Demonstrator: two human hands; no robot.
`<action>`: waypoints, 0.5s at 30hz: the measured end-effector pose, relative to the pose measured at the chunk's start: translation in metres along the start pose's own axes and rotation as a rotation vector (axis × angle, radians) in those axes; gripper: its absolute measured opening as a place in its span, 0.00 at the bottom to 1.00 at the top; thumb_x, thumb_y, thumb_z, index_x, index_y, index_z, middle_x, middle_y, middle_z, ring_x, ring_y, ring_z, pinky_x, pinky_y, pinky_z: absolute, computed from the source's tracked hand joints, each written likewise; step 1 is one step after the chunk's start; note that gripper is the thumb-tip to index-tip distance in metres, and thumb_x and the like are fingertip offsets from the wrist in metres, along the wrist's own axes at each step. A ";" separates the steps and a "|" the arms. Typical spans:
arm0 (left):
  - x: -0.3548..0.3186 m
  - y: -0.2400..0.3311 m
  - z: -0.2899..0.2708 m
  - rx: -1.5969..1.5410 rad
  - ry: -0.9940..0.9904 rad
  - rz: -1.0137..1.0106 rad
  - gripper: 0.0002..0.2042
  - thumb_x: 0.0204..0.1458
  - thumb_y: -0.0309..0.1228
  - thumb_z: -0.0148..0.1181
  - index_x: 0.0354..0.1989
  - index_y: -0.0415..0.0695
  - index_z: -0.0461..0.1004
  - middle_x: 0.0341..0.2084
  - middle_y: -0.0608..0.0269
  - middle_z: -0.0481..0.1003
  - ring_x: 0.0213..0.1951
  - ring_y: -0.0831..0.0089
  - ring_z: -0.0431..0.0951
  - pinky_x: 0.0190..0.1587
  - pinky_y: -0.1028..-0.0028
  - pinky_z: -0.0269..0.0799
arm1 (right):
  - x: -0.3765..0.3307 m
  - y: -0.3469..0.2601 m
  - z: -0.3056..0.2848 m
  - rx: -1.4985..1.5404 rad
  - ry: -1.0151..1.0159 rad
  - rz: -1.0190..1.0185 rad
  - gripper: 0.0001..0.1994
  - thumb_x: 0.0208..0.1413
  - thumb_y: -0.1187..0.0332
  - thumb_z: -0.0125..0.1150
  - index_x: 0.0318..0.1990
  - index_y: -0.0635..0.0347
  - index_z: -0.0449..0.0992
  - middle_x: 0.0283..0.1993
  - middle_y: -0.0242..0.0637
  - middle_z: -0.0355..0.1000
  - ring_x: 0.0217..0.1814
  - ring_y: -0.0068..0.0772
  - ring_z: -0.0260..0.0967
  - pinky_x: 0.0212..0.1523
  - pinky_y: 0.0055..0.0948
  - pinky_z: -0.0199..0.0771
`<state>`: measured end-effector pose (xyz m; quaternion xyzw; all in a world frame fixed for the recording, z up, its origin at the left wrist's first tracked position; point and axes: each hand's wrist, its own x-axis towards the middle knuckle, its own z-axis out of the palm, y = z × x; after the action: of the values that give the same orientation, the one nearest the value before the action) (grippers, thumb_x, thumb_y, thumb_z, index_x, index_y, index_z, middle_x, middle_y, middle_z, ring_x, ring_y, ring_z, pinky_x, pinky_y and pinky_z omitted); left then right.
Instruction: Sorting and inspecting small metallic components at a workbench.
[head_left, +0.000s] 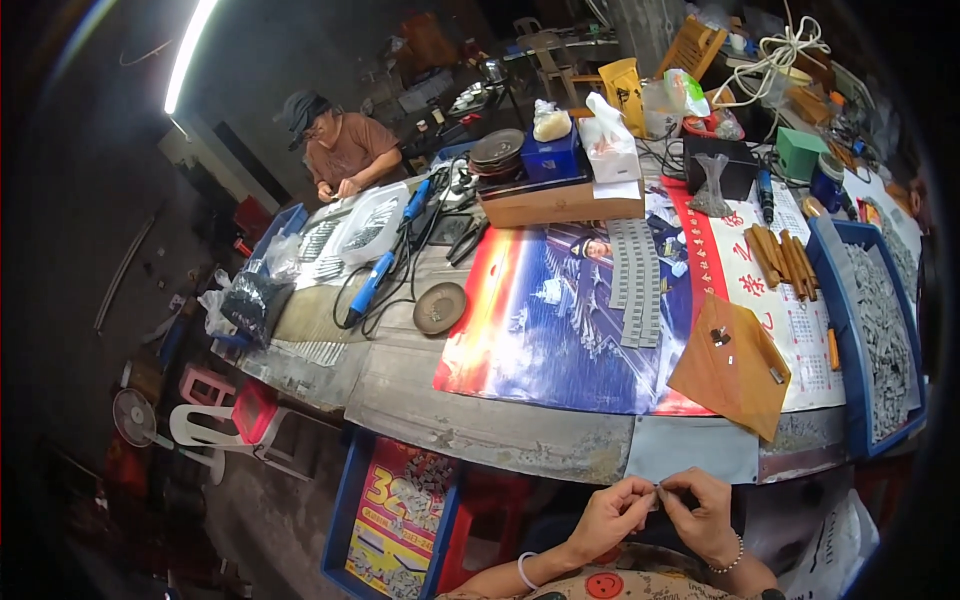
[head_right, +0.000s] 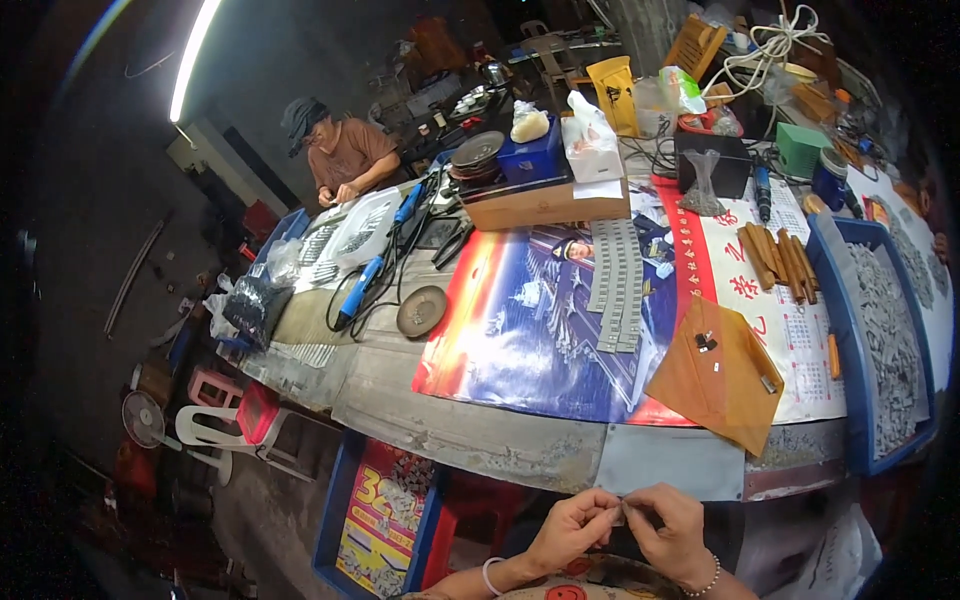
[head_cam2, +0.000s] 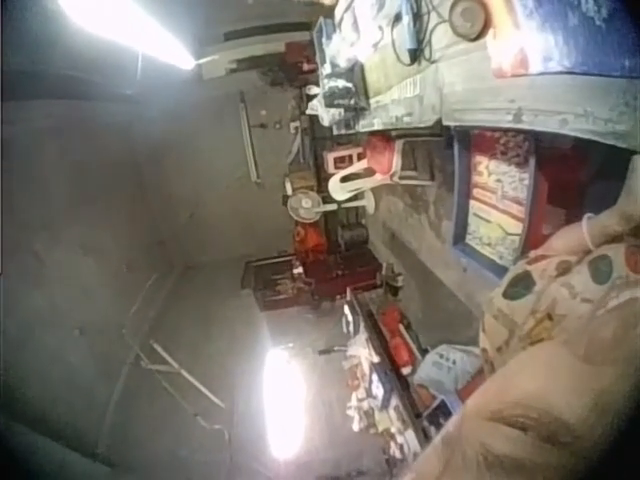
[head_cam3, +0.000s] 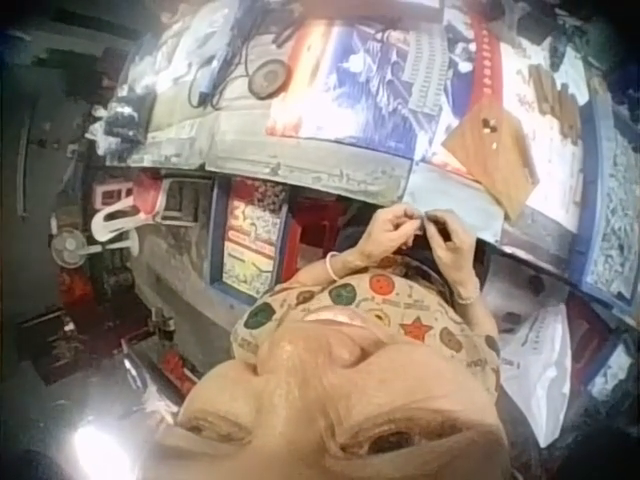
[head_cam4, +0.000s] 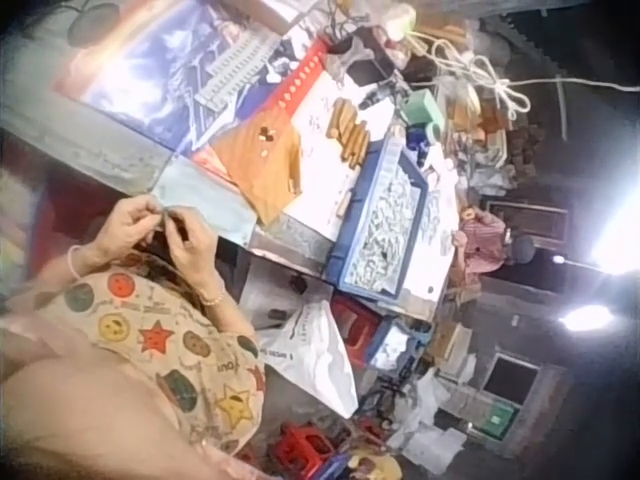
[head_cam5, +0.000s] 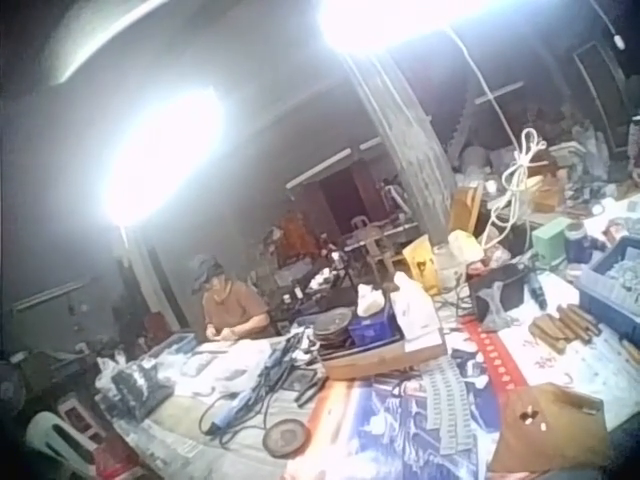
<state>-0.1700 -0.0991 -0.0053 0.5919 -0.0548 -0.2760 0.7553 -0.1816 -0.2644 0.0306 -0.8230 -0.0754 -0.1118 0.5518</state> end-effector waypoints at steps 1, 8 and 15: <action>0.000 0.000 -0.001 0.002 0.001 0.001 0.07 0.60 0.28 0.51 0.42 0.38 0.70 0.23 0.72 0.70 0.25 0.88 0.67 0.27 0.86 0.63 | 0.000 -0.001 0.001 0.005 0.007 -0.003 0.05 0.45 0.80 0.61 0.30 0.64 0.75 0.26 0.42 0.73 0.25 0.37 0.73 0.26 0.27 0.70; 0.000 0.000 -0.005 0.014 0.004 0.043 0.06 0.59 0.27 0.52 0.40 0.38 0.71 0.23 0.72 0.70 0.23 0.88 0.67 0.25 0.85 0.63 | -0.005 0.014 0.003 0.222 -0.059 0.219 0.04 0.53 0.78 0.59 0.36 0.68 0.72 0.29 0.35 0.74 0.30 0.21 0.72 0.31 0.20 0.71; 0.005 0.001 -0.005 -0.015 0.027 0.024 0.06 0.59 0.27 0.53 0.40 0.37 0.71 0.22 0.73 0.69 0.24 0.89 0.67 0.25 0.87 0.61 | 0.002 0.022 0.003 0.451 -0.156 0.372 0.04 0.55 0.76 0.57 0.36 0.69 0.72 0.29 0.33 0.74 0.30 0.18 0.70 0.31 0.19 0.71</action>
<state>-0.1632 -0.0970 -0.0071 0.5891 -0.0497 -0.2595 0.7637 -0.1744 -0.2701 0.0108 -0.6854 0.0116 0.0743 0.7242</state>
